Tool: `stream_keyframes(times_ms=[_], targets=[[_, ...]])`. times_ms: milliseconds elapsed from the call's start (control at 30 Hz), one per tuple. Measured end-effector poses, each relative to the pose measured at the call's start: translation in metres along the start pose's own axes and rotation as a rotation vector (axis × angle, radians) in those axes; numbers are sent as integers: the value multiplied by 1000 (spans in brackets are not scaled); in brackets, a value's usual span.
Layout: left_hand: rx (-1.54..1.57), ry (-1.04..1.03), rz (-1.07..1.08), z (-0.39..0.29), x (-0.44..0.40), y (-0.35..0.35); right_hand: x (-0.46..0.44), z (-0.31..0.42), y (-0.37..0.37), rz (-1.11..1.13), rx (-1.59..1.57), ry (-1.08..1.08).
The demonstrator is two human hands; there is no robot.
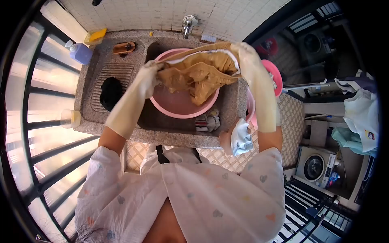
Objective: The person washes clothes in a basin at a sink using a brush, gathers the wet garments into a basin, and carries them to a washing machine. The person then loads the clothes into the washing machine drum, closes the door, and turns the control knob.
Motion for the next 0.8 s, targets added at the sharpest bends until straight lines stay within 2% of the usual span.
stream_keyframes(times_ms=[67,133,167,200,233,267,300,333,367,400,500,600,667,733,800], targets=[[61,50,52,1,-23,14,-15,-50,21,239,473,36],[93,170,23,-3,-25,8,-16,-94,13,176,473,-147],[88,180,21,2,-31,5,-15,-103,6,70,743,-56],[-8,106,-48,9,-39,4,-18,-118,-7,-75,961,3],[-104,32,-114,18,-48,4,-22,-143,-16,-68,884,-75],[-302,-95,-114,32,-63,9,-26,-172,-29,64,1044,-202],[-621,-211,-31,42,-70,4,-12,-178,-48,139,1116,-212],[-937,-327,58,51,-70,-3,-4,-199,-60,371,1119,-241],[-1258,-188,-4,58,-61,-18,10,-208,-75,452,1197,-242],[-1416,-54,97,65,-58,-27,14,-220,-83,567,1200,-386],[-1637,184,199,109,-78,-23,16,-266,-97,595,1192,-455],[-1753,134,219,142,-104,-15,11,-297,-105,570,1119,-521],[-1734,210,221,156,-122,-12,10,-318,-110,553,1146,-586],[-1815,296,352,172,-139,-14,4,-337,-110,552,1103,-590],[-1956,226,291,182,-155,-22,0,-352,-109,544,1068,-611]])
Point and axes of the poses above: each hand's wrist, its own x-axis away from the middle knuckle, its own y-axis out of the back of the hand, z = x × y, the point moved 4 cm from there along -x, towards the middle knuckle, and after that the axes turned 3 degrees about y, right-handed, at the moved point
